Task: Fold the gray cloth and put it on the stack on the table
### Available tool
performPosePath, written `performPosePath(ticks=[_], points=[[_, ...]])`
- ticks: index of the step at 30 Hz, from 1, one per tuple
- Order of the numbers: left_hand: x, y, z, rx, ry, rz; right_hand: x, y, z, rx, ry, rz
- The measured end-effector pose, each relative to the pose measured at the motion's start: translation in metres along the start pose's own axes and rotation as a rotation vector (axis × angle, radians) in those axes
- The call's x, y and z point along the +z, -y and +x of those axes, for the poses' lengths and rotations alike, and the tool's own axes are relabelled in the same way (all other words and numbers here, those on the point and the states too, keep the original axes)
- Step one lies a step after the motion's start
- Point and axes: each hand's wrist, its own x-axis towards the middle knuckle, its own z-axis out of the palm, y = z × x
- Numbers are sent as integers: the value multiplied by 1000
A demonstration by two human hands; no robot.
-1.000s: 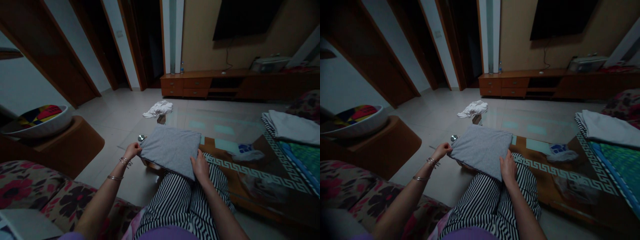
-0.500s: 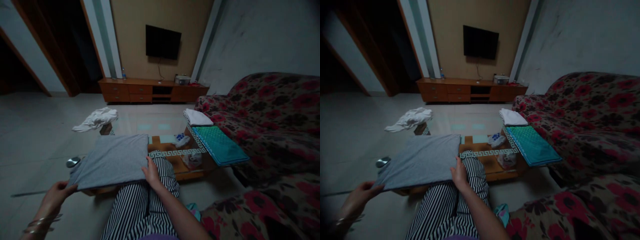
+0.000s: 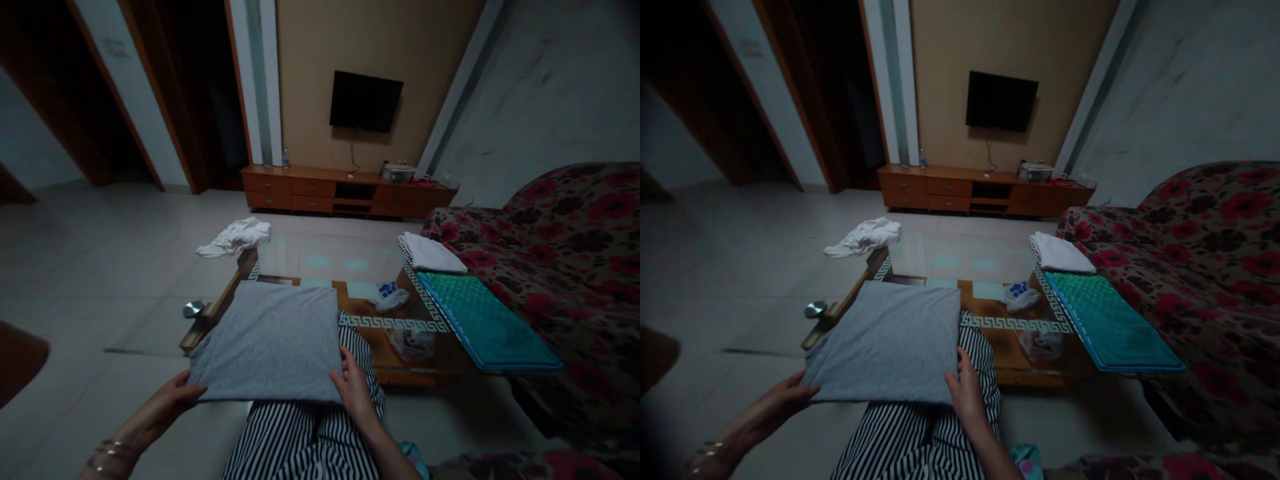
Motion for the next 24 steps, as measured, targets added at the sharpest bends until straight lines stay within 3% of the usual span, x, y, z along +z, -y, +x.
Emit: performPosePath(ticks=[5, 11, 16, 21, 24], points=[[8, -15, -14, 39, 40, -57, -6, -1, 4, 8, 25, -19], [16, -25, -21, 77, 46, -50, -12, 2, 34, -44, 10, -73], [18, -27, -19, 84, 14, -47, -15, 8, 95, -67, 1, -289], [22, -34, -22, 90, 11, -37, -22, 27, 175, -37, 33, -563], [23, -38, -20, 105, -34, -37, -19, 40, 209, -44, 77, -619]])
